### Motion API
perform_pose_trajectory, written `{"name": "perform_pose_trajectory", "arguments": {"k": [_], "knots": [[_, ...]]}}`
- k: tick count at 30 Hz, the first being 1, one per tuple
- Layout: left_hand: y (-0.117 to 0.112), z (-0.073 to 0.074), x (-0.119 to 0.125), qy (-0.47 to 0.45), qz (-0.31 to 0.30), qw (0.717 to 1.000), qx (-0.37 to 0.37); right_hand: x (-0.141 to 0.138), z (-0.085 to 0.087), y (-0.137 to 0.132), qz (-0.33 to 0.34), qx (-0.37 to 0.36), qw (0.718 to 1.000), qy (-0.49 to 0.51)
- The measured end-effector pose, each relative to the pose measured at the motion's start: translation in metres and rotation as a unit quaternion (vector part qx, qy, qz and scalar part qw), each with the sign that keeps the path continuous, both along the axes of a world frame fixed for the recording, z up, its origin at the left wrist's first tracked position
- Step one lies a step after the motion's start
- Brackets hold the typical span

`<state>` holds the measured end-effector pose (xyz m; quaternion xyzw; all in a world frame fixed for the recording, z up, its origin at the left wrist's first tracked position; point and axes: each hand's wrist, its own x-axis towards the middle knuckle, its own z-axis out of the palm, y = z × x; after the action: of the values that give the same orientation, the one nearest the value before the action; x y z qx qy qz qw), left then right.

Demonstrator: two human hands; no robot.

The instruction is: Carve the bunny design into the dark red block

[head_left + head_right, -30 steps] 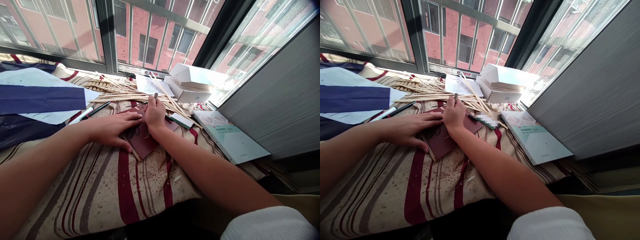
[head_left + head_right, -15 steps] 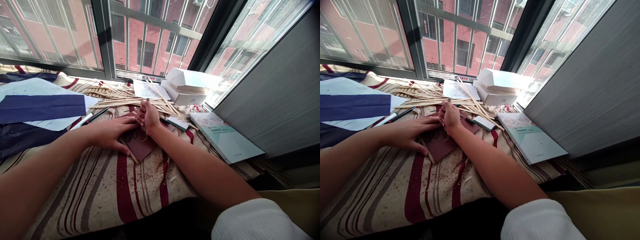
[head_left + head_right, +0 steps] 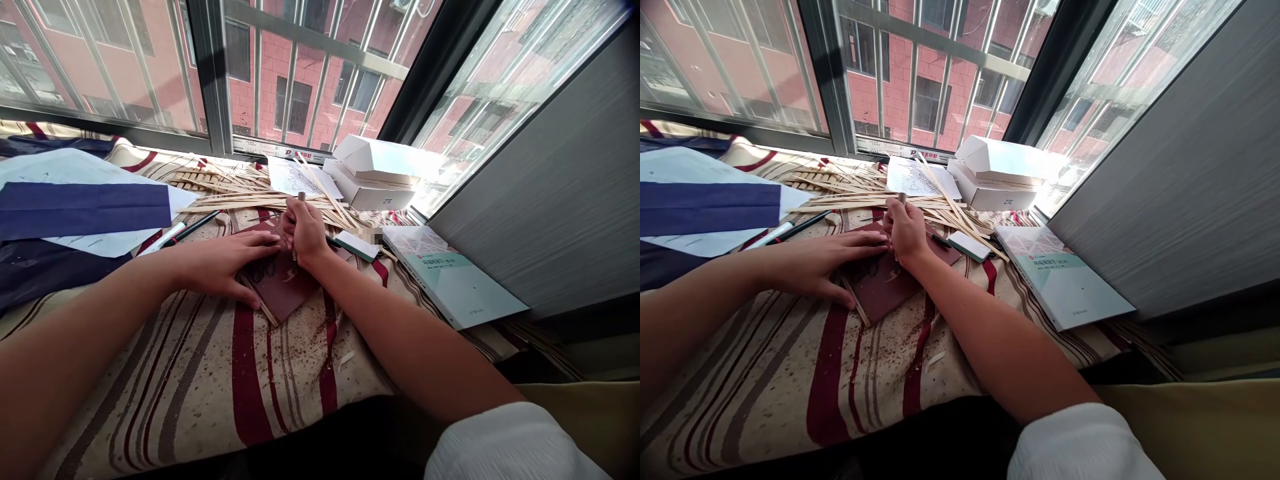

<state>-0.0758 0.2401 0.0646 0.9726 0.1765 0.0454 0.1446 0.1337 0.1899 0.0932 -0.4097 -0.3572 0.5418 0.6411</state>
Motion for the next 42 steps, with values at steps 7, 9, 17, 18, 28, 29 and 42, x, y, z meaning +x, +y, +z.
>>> {"name": "perform_pose_trajectory", "arguments": {"k": [7, 9, 17, 18, 28, 29, 42], "knots": [[-0.002, 0.003, 0.001, 0.007, 0.007, 1.0, -0.008, -0.002, -0.005, 0.003, 0.011, -0.004, 1.0, -0.009], [-0.002, 0.003, 0.002, 0.002, 0.003, 1.0, -0.009, -0.001, -0.007, 0.004, 0.011, 0.003, 1.0, -0.018], [-0.003, 0.004, 0.007, 0.002, 0.003, 1.0, 0.0, -0.027, -0.023, 0.0, -0.104, 0.035, 0.991, -0.079], [-0.003, 0.004, 0.007, 0.001, 0.006, 1.0, -0.001, -0.029, -0.023, -0.001, -0.107, 0.034, 0.99, -0.081], [0.004, -0.002, 0.0, -0.002, -0.005, 1.0, -0.02, 0.006, -0.004, 0.003, -0.063, 0.037, 0.997, -0.034], [0.004, -0.002, 0.0, -0.003, -0.007, 1.0, -0.02, 0.004, -0.007, 0.004, -0.056, 0.038, 0.997, -0.041], [0.0, 0.001, 0.004, 0.01, 0.002, 1.0, 0.008, 0.004, -0.04, 0.029, -0.105, 0.181, 0.942, -0.264]]}}
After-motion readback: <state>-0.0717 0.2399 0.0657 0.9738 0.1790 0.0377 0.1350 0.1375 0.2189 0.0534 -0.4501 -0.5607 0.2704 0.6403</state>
